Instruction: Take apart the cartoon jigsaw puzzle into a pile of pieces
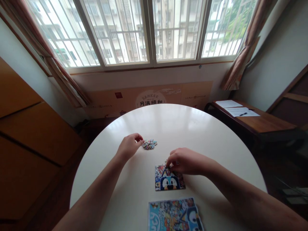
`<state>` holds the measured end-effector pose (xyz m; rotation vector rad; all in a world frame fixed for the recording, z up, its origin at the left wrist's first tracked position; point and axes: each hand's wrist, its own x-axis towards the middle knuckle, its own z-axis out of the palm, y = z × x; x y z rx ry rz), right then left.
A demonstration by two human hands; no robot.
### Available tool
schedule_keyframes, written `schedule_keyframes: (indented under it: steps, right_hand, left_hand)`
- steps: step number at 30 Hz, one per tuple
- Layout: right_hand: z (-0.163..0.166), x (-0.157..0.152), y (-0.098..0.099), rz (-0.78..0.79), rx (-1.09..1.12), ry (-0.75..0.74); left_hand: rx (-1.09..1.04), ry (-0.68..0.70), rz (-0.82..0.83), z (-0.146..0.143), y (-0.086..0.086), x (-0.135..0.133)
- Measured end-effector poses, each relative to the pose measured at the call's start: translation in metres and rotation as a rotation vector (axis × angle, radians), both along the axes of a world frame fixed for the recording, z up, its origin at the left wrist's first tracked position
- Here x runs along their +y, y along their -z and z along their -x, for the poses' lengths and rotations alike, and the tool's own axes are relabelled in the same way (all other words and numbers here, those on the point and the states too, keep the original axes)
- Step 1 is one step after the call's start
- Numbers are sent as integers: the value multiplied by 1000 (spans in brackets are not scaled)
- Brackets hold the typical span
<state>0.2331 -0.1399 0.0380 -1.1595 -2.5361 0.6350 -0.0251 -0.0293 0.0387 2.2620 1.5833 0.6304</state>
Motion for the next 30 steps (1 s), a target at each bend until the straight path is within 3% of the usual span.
schedule_keyframes:
  steps: [3, 9, 12, 21, 30]
  right_hand:
    - [1, -1, -1, -1, -14, 3]
    - [0, -2, -4, -32, -67, 131]
    - [-4, -1, -6, -58, -54, 132]
    - [-13, -4, -13, -67, -87, 106]
    - [-11, -5, -12, -55, -141, 76]
  left_hand:
    - [16, 10, -97, -4, -7, -8]
    - [63, 364, -55, -30, -8, -38]
    - [114, 454, -3, -40, -4, -51]
    - [231, 473, 78, -55, 1, -68]
    - [196, 499, 106, -56, 7, -63]
